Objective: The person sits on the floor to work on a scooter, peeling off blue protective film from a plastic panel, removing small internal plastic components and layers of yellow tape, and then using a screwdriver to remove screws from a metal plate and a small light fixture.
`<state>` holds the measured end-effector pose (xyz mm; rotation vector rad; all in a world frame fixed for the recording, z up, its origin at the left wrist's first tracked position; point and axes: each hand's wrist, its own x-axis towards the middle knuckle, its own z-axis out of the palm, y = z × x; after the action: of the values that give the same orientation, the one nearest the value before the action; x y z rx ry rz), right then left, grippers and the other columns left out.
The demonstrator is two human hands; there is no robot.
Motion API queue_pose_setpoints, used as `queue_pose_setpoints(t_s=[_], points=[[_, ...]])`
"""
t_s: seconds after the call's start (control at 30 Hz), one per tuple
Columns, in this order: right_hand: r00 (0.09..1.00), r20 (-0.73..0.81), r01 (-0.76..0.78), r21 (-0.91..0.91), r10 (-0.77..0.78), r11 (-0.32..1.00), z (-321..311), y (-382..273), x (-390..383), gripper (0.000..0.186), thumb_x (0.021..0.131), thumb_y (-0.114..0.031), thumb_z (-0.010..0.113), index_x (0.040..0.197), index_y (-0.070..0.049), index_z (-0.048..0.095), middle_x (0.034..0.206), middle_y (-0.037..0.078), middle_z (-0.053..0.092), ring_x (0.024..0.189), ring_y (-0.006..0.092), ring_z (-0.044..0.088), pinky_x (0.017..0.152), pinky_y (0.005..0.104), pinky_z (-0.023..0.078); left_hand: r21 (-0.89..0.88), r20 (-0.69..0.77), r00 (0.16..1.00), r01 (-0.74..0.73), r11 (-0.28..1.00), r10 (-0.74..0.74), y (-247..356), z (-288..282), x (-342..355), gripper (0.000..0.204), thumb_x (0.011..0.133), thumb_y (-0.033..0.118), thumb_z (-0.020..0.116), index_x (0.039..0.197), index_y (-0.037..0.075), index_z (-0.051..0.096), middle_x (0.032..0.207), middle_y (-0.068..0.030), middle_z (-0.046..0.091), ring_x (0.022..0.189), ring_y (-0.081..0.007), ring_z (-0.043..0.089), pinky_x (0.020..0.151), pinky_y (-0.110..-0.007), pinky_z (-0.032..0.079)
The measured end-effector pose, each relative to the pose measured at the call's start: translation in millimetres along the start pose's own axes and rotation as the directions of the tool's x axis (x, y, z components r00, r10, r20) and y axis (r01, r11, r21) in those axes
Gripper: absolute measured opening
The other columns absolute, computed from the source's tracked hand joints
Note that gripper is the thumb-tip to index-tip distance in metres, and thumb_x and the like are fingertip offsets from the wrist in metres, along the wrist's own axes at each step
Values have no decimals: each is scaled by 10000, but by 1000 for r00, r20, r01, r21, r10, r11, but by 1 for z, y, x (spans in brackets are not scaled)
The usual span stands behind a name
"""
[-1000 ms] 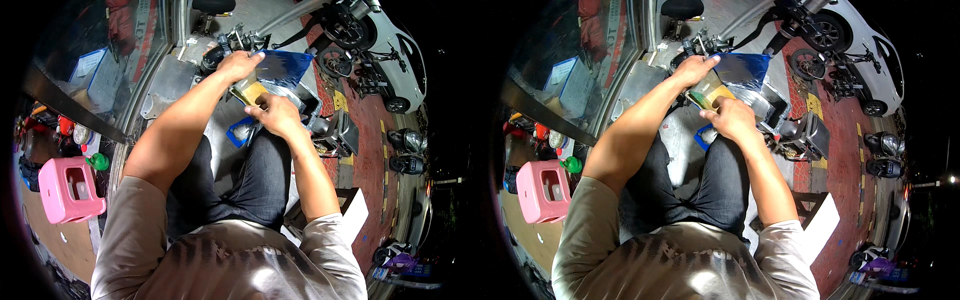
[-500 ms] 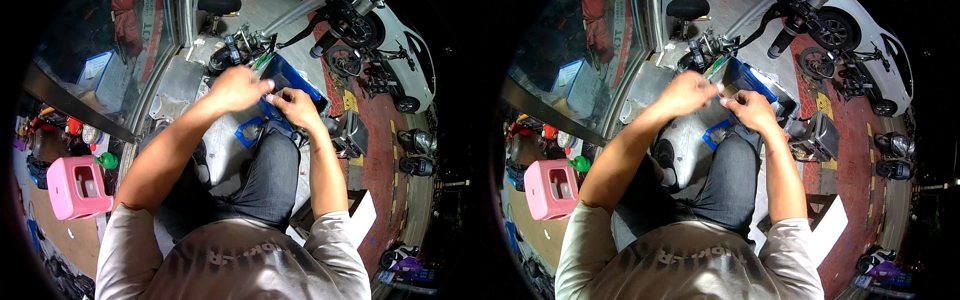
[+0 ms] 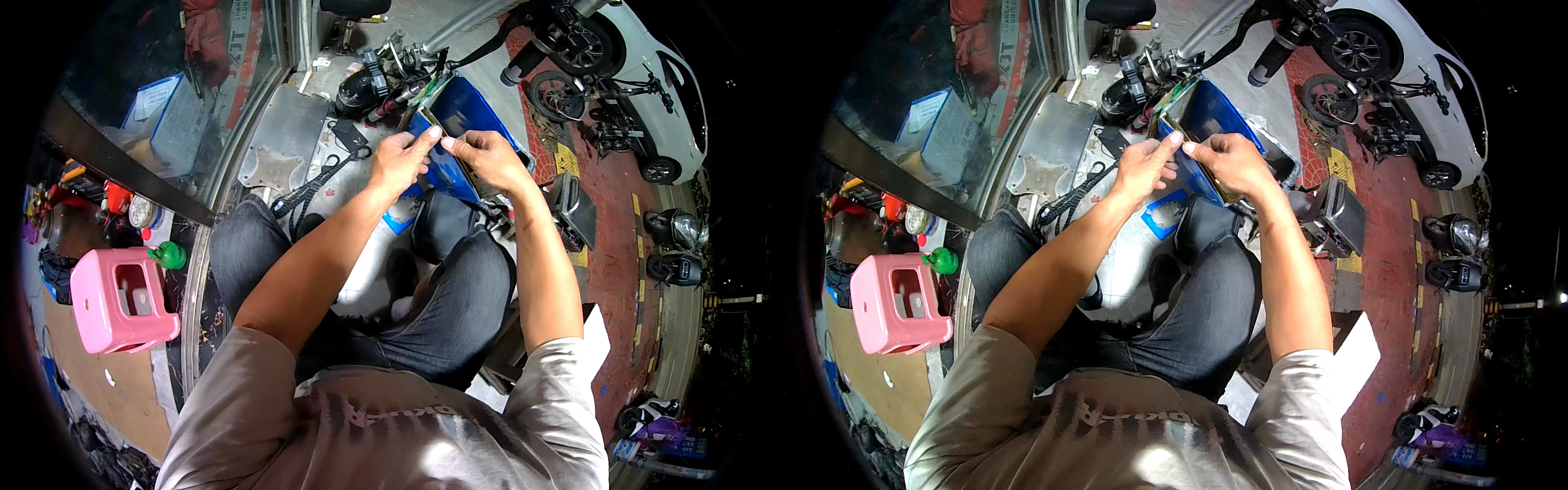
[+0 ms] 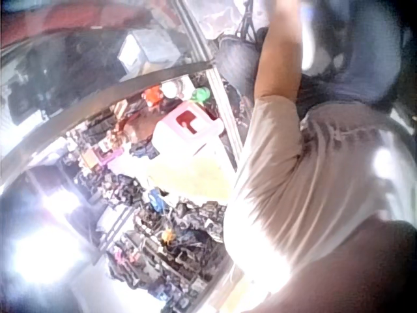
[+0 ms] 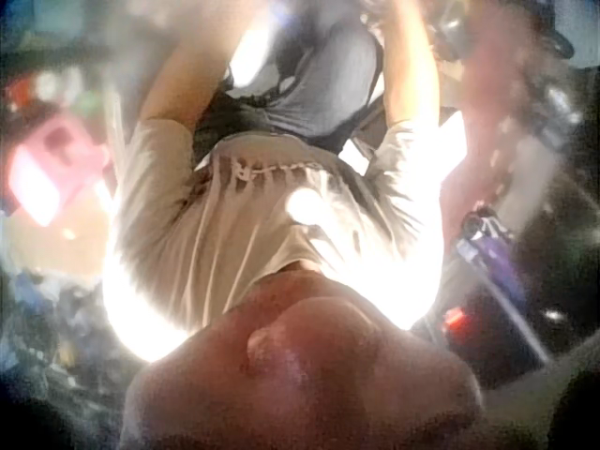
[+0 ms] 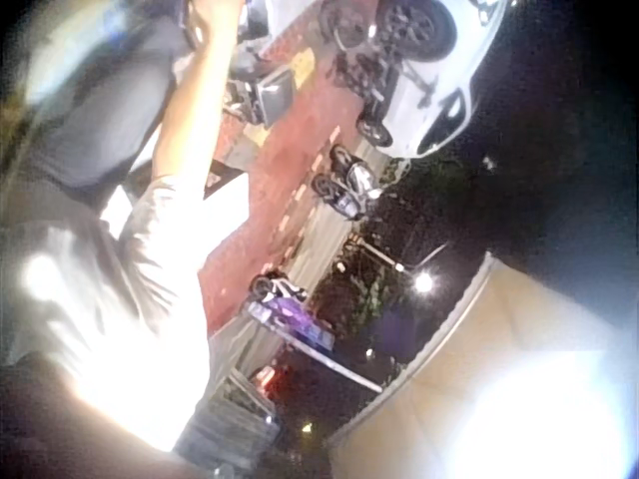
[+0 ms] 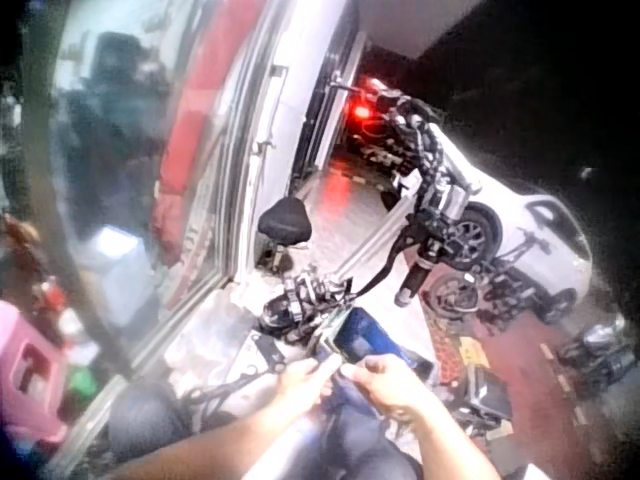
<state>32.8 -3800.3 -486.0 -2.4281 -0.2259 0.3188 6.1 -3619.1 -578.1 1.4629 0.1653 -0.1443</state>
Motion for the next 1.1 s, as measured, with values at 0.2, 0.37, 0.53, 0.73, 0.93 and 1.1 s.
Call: queue_pose_setpoints(t_s=[0.2,0.37,0.53,0.73,0.93,1.1], points=[[997,-10,75,-52,-76,996,0,3,10,520,939,-514,727,882,2,742,713,74,666,686,152,596,640,356,492,-133,-67,996,-63,989,55,-13,9,6,739,871,735,676,992,7,716,871,-75,700,701,-153,683,572,-268,535],[999,-18,42,-55,-43,998,1,0,4,560,918,-572,704,982,-21,784,825,165,752,788,263,731,748,405,555,-200,-149,988,-74,977,45,-23,11,4,670,868,681,730,836,13,690,727,-68,673,621,-128,653,510,-265,496],[932,-171,209,-470,-321,857,14,-14,-14,404,954,-446,690,1035,-54,746,878,202,738,856,400,717,751,485,553,363,-282,892,-242,900,353,-8,11,8,418,904,397,651,803,-8,676,780,-236,698,737,-395,695,697,-470,535],[993,-91,71,-98,-80,993,18,-7,-12,494,947,-485,729,1022,2,759,817,144,731,759,192,674,731,366,537,53,-236,946,-217,975,224,-11,9,6,367,912,331,595,806,-14,664,729,-192,687,689,-327,679,677,-438,520],[971,-136,166,-201,-196,965,19,4,-9,455,966,-452,716,949,2,737,706,84,658,662,164,585,634,358,483,-153,-158,956,-272,950,248,-27,16,3,459,1016,423,575,891,-5,683,710,-118,689,625,-205,655,634,-370,518],[979,-105,164,-115,-177,980,13,11,-10,475,1011,-426,667,832,14,653,615,27,506,618,117,445,560,352,401,21,-175,947,-271,962,270,-21,25,1,479,978,463,643,905,-8,694,746,-137,707,671,-245,674,672,-382,534]])
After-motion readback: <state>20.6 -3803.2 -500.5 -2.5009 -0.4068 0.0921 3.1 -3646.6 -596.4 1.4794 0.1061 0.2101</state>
